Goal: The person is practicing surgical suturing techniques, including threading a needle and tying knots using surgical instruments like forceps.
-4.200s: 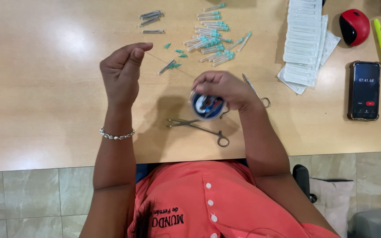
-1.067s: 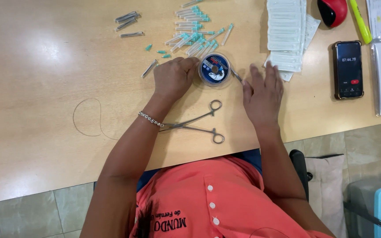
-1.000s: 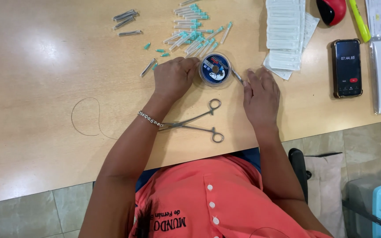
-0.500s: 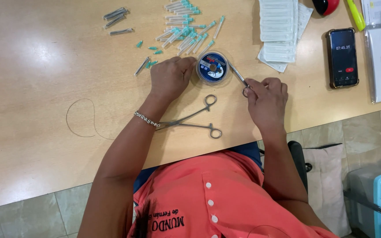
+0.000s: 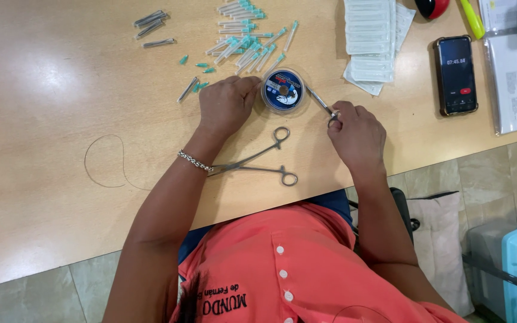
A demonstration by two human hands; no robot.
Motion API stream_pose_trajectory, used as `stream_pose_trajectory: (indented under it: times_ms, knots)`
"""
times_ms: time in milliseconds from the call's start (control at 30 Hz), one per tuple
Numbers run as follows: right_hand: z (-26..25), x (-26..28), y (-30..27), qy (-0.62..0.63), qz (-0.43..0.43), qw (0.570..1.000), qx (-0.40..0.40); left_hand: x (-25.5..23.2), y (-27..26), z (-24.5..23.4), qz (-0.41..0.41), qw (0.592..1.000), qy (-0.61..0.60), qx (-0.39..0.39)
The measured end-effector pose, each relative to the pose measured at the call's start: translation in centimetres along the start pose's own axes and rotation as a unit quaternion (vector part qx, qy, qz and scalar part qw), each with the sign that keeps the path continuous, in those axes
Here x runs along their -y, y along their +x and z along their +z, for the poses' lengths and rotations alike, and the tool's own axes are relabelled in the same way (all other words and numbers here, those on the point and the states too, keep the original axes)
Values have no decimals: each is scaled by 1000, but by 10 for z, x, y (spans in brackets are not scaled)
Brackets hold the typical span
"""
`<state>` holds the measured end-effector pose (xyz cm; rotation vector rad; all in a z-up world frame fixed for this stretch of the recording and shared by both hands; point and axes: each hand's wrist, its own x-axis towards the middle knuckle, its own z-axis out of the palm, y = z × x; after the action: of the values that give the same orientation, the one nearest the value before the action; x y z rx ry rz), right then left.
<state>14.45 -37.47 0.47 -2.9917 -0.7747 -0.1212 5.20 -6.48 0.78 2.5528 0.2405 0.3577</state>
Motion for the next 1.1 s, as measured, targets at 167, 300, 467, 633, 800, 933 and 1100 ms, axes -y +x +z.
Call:
stream_pose_trajectory:
  times_ms: [167, 300, 467, 633, 800, 933, 1100]
  knots:
    - [-2, -2, 3, -49, 16, 999, 11, 1, 2, 1, 6, 1000, -6, 0]
    - [-12, 8, 2, -57, 15, 996, -61, 5, 0, 8, -2, 1000, -4, -5]
    - [-46, 47, 5, 463, 123, 868, 130, 5, 1, 8, -7, 999, -26, -29]
    - [-25, 72, 5, 686, 93, 667, 275, 11, -1, 16, -15, 997, -37, -63]
    - [-25, 94, 22, 657, 105, 667, 335, 9, 0, 10, 11, 992, -96, -83]
    - [-24, 102, 34, 645, 98, 675, 345, 9, 2, 12, 18, 988, -108, -105]
    - [-30, 112, 43, 649, 89, 675, 340, 10, 1, 11, 26, 988, -100, -117]
